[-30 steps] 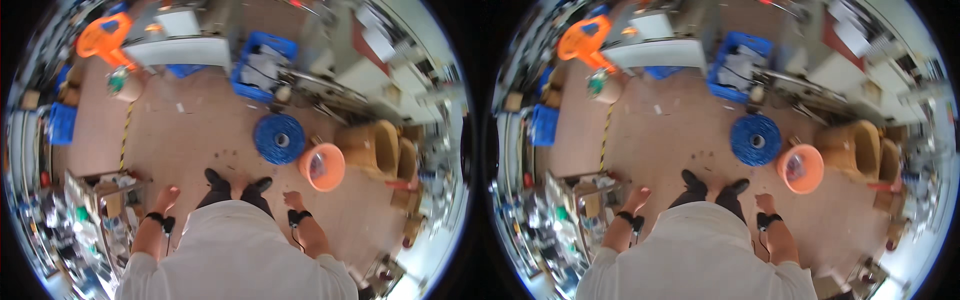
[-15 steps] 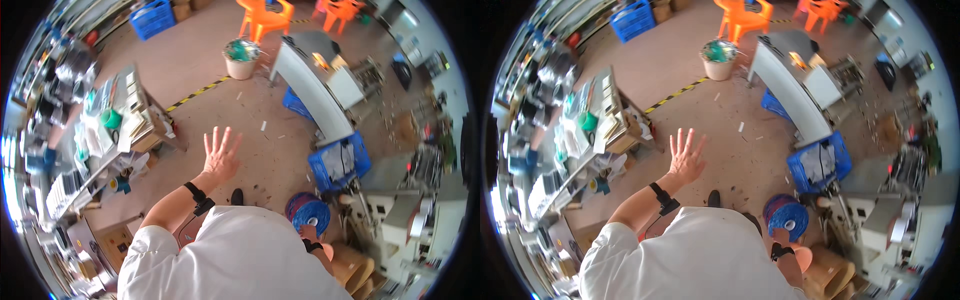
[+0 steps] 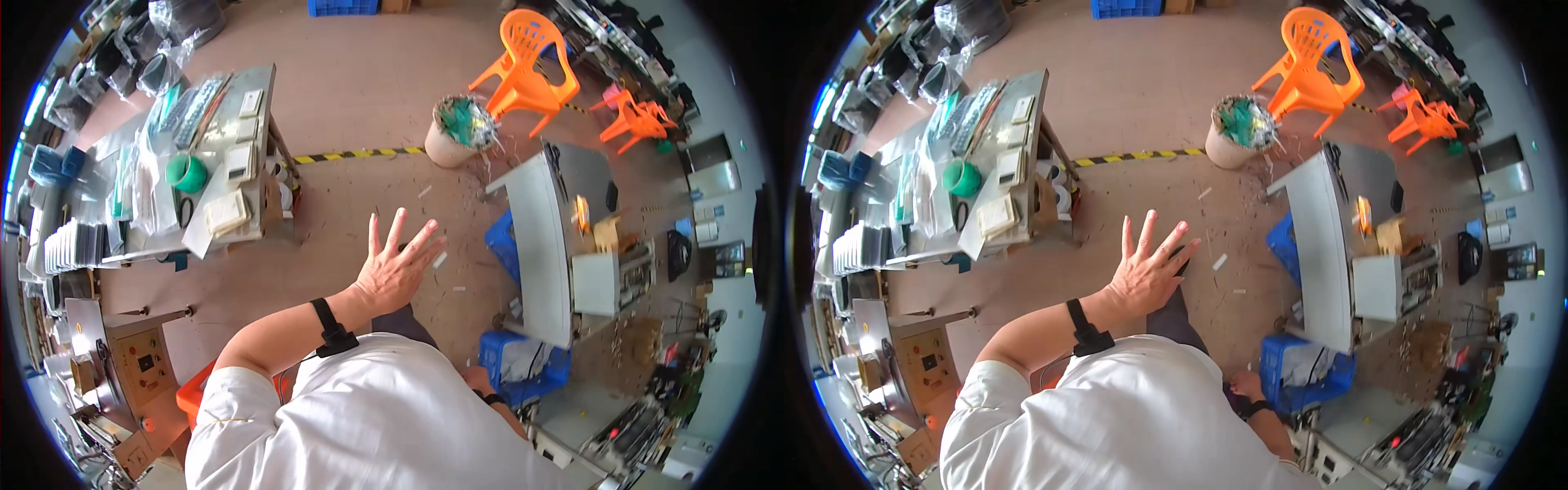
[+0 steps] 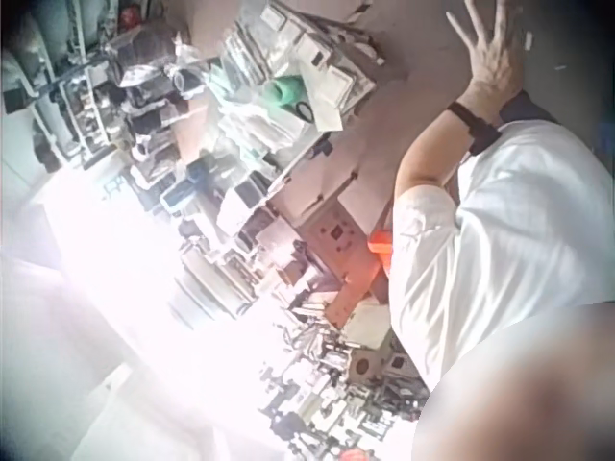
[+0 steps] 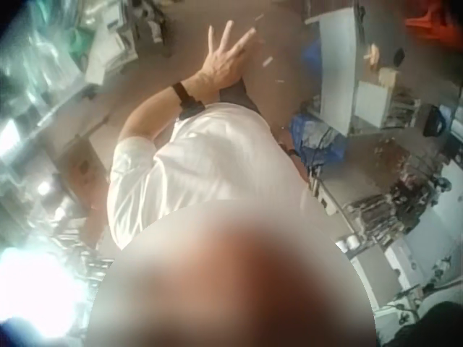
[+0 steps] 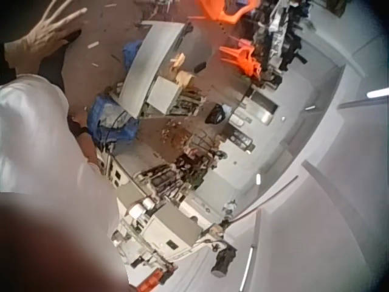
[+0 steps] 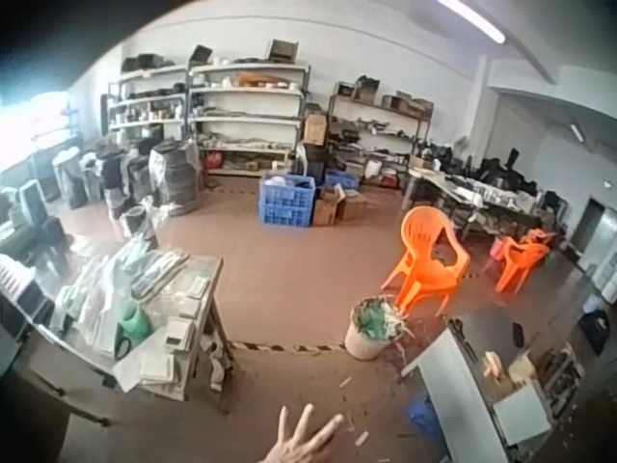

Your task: Sweeping the floor of a production facility using a broom and a dustpan.

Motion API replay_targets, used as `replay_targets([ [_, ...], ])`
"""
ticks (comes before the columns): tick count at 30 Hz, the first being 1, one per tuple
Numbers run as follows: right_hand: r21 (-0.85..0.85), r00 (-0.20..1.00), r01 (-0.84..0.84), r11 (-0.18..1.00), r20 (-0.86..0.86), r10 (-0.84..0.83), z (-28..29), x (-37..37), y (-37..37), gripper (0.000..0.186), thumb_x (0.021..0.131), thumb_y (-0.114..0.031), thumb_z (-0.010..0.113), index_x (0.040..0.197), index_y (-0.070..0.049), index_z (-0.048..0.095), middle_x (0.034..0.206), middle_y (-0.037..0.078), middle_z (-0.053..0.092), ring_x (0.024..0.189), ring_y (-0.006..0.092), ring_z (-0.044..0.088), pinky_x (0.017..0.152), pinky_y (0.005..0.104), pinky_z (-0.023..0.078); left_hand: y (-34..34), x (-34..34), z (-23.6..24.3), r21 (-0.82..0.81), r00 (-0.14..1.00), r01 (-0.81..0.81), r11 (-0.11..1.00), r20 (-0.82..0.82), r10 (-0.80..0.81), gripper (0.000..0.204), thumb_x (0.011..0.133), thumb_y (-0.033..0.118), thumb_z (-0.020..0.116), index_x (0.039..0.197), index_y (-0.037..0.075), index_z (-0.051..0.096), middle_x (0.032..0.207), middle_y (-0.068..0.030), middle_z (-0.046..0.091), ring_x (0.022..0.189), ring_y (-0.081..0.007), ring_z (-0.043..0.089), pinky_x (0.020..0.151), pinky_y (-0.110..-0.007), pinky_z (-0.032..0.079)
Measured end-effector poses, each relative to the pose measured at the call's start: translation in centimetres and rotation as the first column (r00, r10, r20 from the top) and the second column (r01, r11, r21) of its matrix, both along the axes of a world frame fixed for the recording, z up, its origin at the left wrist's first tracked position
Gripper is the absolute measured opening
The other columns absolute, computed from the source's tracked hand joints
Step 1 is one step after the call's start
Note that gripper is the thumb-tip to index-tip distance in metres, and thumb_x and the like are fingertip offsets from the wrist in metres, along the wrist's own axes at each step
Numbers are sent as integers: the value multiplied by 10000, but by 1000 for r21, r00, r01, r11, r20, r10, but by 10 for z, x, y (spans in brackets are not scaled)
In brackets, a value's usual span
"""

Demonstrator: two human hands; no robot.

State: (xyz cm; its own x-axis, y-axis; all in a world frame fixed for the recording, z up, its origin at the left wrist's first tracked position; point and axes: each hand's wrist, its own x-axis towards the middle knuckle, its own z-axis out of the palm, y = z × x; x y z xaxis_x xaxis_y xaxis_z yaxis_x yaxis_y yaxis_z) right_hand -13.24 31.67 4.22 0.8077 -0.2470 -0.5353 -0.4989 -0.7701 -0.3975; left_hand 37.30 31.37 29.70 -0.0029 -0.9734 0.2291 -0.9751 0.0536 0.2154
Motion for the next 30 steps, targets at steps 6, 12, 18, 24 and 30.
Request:
replay_targets([
  [6,-80,983,128,988,141,-116,1,76,-184,148,800,-210,669,868,-81,692,779,95,684,677,217,663,580,348,521,-131,73,8,35,989,-148,988,4,148,703,809,318,681,1449,194,418,1536,-107,260,1426,-445,166,1070,-706,211],
  [12,374,267,906,198,-141,-953,55,228,-392,242,933,-265,612,914,-29,664,744,77,664,627,174,643,532,319,510,-209,160,-23,427,768,-338,839,-391,508,485,847,368,628,1211,54,561,1086,-173,663,1078,-355,607,930,-437,479],
  [18,424,499,795,434,-49,-866,55,382,-521,232,925,-248,626,896,-22,672,728,39,662,602,125,624,533,277,500,-236,254,-87,582,607,-461,670,-344,717,471,832,419,644,1120,46,656,1057,-197,683,1040,-366,636,903,-446,504],
  [24,328,589,785,525,-134,-797,50,478,-604,253,897,-257,648,855,-10,683,698,34,661,580,123,619,516,302,500,-293,380,-166,700,342,-488,521,-396,852,450,824,414,636,1048,28,701,1033,-206,692,1023,-365,642,886,-433,510],
  [30,172,540,840,514,-185,-821,84,554,-690,255,896,-258,651,836,-11,668,716,54,664,580,145,630,511,321,509,-394,519,-176,750,262,-463,472,-392,882,444,831,402,627,1013,5,702,1006,-201,701,978,-365,656,853,-420,521],
])
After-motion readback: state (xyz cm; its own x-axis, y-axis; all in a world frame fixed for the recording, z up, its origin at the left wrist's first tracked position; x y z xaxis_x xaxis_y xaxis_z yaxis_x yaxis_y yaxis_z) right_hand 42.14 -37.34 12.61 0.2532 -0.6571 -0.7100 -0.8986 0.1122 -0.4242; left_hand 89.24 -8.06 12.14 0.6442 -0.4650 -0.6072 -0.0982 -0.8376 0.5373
